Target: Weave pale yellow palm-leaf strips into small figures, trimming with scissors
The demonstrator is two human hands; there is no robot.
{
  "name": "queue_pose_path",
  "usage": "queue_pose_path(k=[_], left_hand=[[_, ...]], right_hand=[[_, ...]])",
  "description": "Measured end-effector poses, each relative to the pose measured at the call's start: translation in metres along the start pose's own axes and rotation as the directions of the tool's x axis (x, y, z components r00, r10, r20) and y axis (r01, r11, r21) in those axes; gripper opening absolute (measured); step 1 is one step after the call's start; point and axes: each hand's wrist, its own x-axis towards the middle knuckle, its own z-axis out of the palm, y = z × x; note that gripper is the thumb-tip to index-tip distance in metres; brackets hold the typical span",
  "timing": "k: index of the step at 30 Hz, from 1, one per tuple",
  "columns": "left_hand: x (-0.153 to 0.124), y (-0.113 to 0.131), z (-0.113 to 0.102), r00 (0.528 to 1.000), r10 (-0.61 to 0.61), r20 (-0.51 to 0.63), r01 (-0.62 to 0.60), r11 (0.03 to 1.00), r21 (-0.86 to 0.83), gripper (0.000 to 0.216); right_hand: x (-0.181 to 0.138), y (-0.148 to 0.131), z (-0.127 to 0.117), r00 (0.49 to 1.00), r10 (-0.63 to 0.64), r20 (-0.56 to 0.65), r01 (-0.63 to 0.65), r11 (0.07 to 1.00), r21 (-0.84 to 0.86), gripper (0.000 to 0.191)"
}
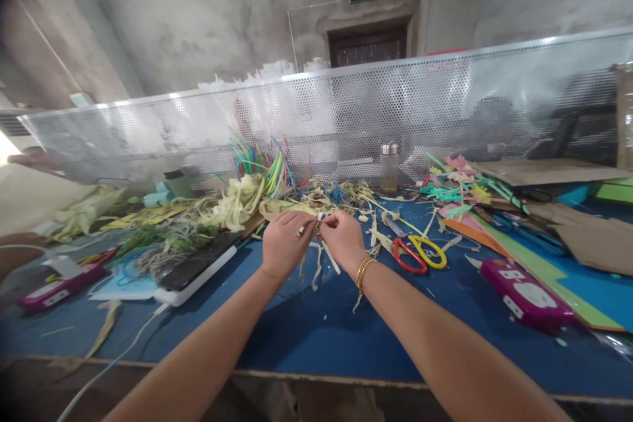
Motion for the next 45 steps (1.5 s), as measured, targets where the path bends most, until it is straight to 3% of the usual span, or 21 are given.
queue_pose_path(k=[9,15,26,31,37,43,45], left_hand=[[-0.002,0.0,-0.002,0.998,0.051,-0.03,-0.046,0.989,0.142,0.017],[-0.005,0.001,-0.003,0.994,0.096,-0.042,-0.088,0.98,0.178,0.013],[-0.005,0.002,0.004,0.996,-0.03,-0.078,0.021,0.993,-0.118,0.01],[-0.002,0.004,0.001,0.992,-0.053,-0.117,0.039,0.992,-0.123,0.011],[0.001,0.0,0.0,0.99,-0.057,-0.128,0.04,0.99,-0.132,0.009],[0.0,0.002,0.0,0.995,-0.051,-0.091,0.035,0.984,-0.172,0.01],[0.0,0.001,0.001,0.996,-0.042,-0.081,0.028,0.985,-0.168,0.01]], right_hand=[[-0.002,-0.007,0.001,1.0,-0.018,-0.011,0.018,1.0,0.016,0.006],[-0.005,-0.01,-0.001,0.985,-0.174,-0.018,0.173,0.985,-0.027,0.015],[-0.002,-0.006,-0.001,0.987,-0.134,-0.083,0.133,0.991,-0.016,0.017],[-0.004,-0.009,-0.003,0.985,-0.168,-0.047,0.164,0.983,-0.083,0.014],[-0.008,-0.016,-0.01,0.941,-0.336,0.042,0.324,0.857,-0.401,0.011],[-0.01,-0.02,-0.013,0.929,-0.357,0.101,0.359,0.797,-0.486,0.024],[-0.011,-0.023,-0.015,0.89,-0.446,0.096,0.427,0.739,-0.521,0.031]])
